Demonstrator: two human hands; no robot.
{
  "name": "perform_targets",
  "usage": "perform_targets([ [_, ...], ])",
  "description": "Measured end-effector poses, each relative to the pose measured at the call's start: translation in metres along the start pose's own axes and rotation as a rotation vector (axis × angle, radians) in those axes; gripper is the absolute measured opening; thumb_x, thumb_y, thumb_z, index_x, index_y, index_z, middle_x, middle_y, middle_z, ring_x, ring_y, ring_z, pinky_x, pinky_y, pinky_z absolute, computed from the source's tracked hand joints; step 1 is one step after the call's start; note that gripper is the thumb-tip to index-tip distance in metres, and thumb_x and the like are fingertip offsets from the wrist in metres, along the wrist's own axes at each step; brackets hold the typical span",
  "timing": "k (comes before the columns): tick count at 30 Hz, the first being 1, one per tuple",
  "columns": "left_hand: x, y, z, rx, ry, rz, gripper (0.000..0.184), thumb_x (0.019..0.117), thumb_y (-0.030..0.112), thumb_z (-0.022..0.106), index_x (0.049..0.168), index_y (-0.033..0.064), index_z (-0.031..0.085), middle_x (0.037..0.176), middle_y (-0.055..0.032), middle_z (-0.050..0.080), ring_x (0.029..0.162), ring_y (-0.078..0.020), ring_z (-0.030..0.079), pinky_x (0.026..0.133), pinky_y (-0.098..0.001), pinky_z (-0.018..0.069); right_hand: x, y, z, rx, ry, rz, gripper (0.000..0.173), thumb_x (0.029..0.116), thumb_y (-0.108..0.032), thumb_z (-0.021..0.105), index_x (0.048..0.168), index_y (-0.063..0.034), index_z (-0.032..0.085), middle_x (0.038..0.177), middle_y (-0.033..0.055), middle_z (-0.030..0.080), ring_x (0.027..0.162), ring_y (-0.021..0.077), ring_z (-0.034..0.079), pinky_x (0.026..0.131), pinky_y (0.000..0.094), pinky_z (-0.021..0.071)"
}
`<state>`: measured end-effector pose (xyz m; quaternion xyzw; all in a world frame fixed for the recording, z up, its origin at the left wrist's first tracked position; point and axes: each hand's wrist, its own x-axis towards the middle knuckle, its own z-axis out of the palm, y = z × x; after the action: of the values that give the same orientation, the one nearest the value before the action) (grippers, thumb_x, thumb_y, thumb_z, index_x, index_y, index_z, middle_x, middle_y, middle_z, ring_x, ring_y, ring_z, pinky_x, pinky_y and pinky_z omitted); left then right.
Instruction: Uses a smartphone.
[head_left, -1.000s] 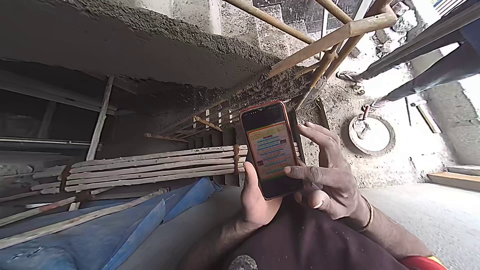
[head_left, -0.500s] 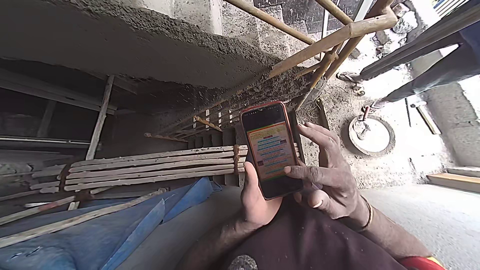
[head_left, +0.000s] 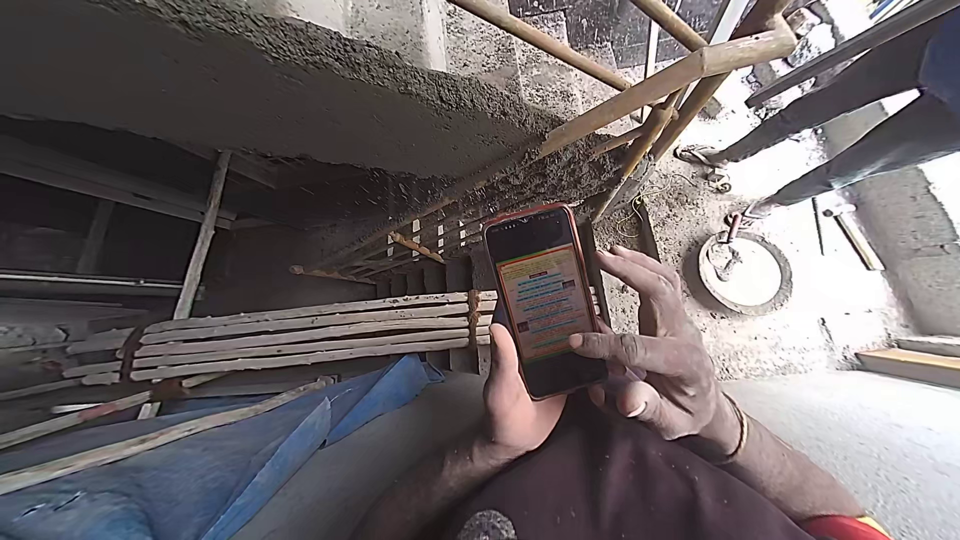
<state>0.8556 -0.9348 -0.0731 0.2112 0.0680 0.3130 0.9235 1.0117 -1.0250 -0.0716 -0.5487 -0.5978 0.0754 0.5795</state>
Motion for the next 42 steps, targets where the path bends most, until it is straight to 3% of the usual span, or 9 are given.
perform_targets([
  [42,0.0007,-0.0001,-0.0007,0.003,-0.014,0.007,0.059,0.1003,0.057,0.050,0.139,0.0129,0.055,0.131,-0.0140,0.065,0.124,-0.0273,0.062,0.104,-0.0501,0.0508,0.0006,-0.0004,-0.0008,0.006,-0.002,0.001,0.048,0.0994,-0.065,0.048,0.110,-0.0284,0.078,0.157,0.0155,0.043,0.152,0.0381,0.026,0.122,0.0557,0.0291],
])
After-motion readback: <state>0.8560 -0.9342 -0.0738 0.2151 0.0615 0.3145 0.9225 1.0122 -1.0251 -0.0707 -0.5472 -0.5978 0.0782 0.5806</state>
